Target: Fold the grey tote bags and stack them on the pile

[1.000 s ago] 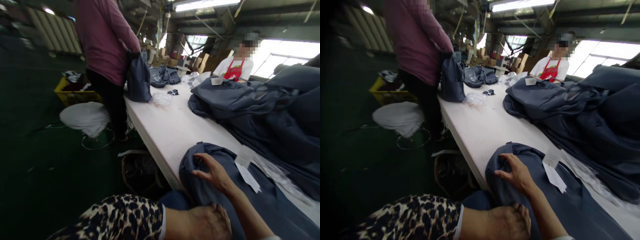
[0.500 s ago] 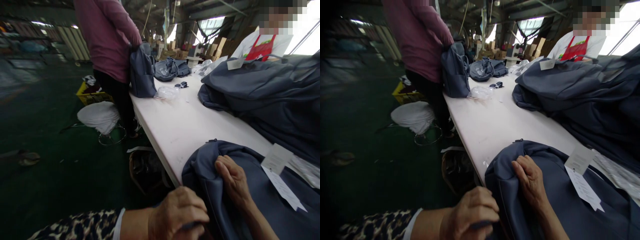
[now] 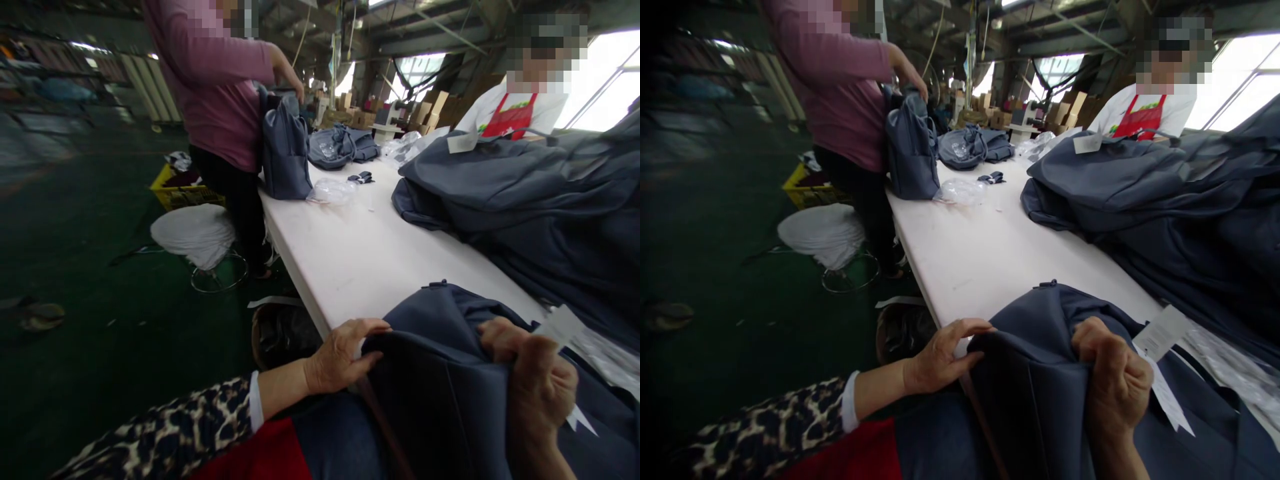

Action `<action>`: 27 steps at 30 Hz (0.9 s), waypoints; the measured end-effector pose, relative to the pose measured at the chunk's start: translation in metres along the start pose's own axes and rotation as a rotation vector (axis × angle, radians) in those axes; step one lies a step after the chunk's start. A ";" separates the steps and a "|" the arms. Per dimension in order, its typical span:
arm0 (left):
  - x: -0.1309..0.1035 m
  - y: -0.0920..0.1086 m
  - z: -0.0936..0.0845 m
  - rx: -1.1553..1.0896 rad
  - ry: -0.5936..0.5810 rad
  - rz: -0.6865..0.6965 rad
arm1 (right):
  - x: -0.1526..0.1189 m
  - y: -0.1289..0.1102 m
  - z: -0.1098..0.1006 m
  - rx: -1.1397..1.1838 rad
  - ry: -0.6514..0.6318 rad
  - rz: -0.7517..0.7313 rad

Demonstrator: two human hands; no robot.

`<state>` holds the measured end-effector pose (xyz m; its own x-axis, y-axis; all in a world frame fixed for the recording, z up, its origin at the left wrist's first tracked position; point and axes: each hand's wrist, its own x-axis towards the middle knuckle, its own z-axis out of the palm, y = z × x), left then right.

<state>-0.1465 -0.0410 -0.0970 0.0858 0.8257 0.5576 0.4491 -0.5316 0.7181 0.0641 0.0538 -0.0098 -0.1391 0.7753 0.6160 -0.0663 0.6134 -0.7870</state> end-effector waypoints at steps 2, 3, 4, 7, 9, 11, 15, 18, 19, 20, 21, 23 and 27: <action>0.002 0.005 -0.002 -0.045 -0.033 0.023 | 0.001 -0.003 0.000 0.006 0.024 -0.001; 0.003 0.007 -0.004 -0.072 -0.046 0.027 | 0.002 -0.004 0.000 0.011 0.034 -0.010; 0.005 0.009 -0.005 -0.112 -0.047 0.013 | 0.002 -0.004 0.000 0.017 0.036 -0.015; 0.012 0.014 -0.009 -0.262 -0.018 -0.130 | 0.003 -0.003 0.000 0.030 0.016 -0.013; 0.018 0.016 -0.011 -0.340 -0.040 -0.226 | 0.004 -0.003 0.000 0.027 0.028 -0.006; 0.025 0.017 -0.012 -0.379 -0.096 -0.221 | 0.004 -0.003 0.002 0.030 0.041 -0.014; 0.036 0.018 -0.010 -0.394 -0.185 -0.099 | 0.002 0.002 0.006 0.082 0.002 -0.005; 0.036 0.018 -0.004 -0.376 -0.169 -0.111 | 0.002 0.005 0.003 0.071 -0.017 0.044; 0.034 0.019 -0.002 -0.365 -0.141 -0.135 | 0.003 0.004 0.001 0.025 -0.054 0.064; 0.032 0.020 0.000 -0.351 -0.104 -0.161 | 0.004 0.001 -0.003 -0.051 -0.119 0.074; 0.029 0.021 0.002 -0.337 -0.073 -0.181 | 0.006 -0.003 -0.006 -0.150 -0.204 0.067; 0.021 0.024 0.006 -0.314 -0.041 -0.192 | 0.010 -0.014 -0.011 -0.375 -0.383 0.022; 0.001 0.033 0.014 -0.203 0.142 -0.196 | 0.012 -0.021 -0.009 -0.522 -0.583 0.030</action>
<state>-0.1188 -0.0548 -0.0789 -0.1164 0.8892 0.4425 0.2571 -0.4034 0.8782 0.0731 0.0516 0.0143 -0.6392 0.6776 0.3637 0.3991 0.6965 -0.5964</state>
